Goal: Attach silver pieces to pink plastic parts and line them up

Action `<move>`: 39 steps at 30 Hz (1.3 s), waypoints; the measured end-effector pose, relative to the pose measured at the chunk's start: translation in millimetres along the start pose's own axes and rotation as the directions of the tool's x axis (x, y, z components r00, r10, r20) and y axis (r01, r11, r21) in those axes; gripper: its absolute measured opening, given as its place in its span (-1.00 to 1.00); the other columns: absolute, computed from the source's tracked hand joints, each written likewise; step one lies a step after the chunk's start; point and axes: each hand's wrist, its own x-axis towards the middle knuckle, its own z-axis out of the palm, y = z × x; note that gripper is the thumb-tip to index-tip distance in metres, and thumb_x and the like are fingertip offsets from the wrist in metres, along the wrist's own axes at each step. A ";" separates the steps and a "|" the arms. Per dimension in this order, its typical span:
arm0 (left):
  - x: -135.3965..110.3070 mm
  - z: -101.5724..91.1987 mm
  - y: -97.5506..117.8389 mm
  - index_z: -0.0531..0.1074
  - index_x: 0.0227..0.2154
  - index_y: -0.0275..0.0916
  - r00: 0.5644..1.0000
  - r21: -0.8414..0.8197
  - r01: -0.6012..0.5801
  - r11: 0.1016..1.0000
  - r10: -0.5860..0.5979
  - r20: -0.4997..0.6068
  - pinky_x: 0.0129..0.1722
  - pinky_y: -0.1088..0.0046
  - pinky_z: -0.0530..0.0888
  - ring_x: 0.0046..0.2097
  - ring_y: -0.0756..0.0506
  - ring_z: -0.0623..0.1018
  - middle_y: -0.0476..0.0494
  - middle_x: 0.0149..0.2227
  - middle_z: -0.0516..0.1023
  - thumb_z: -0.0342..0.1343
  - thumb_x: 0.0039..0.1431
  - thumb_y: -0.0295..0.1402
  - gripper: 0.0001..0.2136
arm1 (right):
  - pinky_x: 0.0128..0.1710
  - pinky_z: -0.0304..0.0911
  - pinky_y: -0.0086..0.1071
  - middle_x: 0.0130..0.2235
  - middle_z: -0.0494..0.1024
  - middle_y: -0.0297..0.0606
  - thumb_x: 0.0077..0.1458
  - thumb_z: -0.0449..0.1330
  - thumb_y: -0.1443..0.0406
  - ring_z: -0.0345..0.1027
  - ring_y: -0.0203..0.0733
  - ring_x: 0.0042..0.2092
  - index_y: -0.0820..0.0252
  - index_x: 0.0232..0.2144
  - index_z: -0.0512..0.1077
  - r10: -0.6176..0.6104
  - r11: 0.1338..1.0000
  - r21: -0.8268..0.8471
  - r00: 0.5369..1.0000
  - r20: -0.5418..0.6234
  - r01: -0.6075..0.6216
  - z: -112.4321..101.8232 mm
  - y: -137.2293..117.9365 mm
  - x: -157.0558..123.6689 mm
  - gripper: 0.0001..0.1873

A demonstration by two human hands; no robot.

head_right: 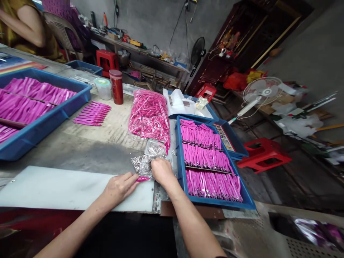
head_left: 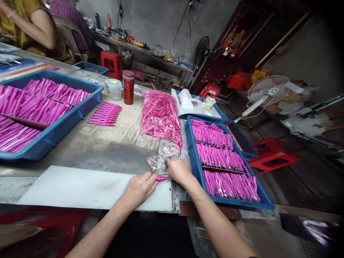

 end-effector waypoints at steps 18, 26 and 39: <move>-1.3 1.5 -0.7 0.35 -0.37 -0.23 1.000 -0.015 0.005 1.000 -0.005 0.008 -0.56 0.56 0.27 -0.54 0.05 0.37 0.00 -0.55 0.32 -0.14 0.15 -0.37 -0.83 | -0.33 0.15 -0.47 -0.34 0.47 -0.19 0.08 -0.07 0.36 0.35 -0.21 -0.26 0.22 -0.38 0.44 -0.078 0.997 0.000 0.996 0.046 0.078 -2.1 10.0 0.6 -0.73; -0.1 0.7 -0.3 0.35 -0.38 -0.23 1.000 -0.001 -0.004 1.000 0.004 0.000 -0.56 0.56 0.26 -0.54 0.05 0.36 0.01 -0.55 0.33 -0.13 0.14 -0.38 -0.84 | -0.32 0.18 -0.42 -0.33 0.49 -0.13 0.07 -0.08 0.38 0.36 -0.13 -0.26 0.25 -0.39 0.45 -0.090 0.996 -0.013 0.995 0.034 0.091 0.7 7.2 4.7 -0.72; -1.5 1.3 -1.2 0.34 -0.38 -0.23 1.000 -0.010 -0.007 1.000 0.008 0.022 -0.55 0.55 0.27 -0.54 0.04 0.37 0.01 -0.54 0.33 -0.13 0.14 -0.37 -0.85 | -0.34 0.17 -0.45 -0.33 0.49 -0.15 0.08 -0.09 0.36 0.36 -0.17 -0.27 0.25 -0.38 0.43 -0.103 0.995 -0.011 0.994 0.042 0.104 -1.6 10.7 3.7 -0.72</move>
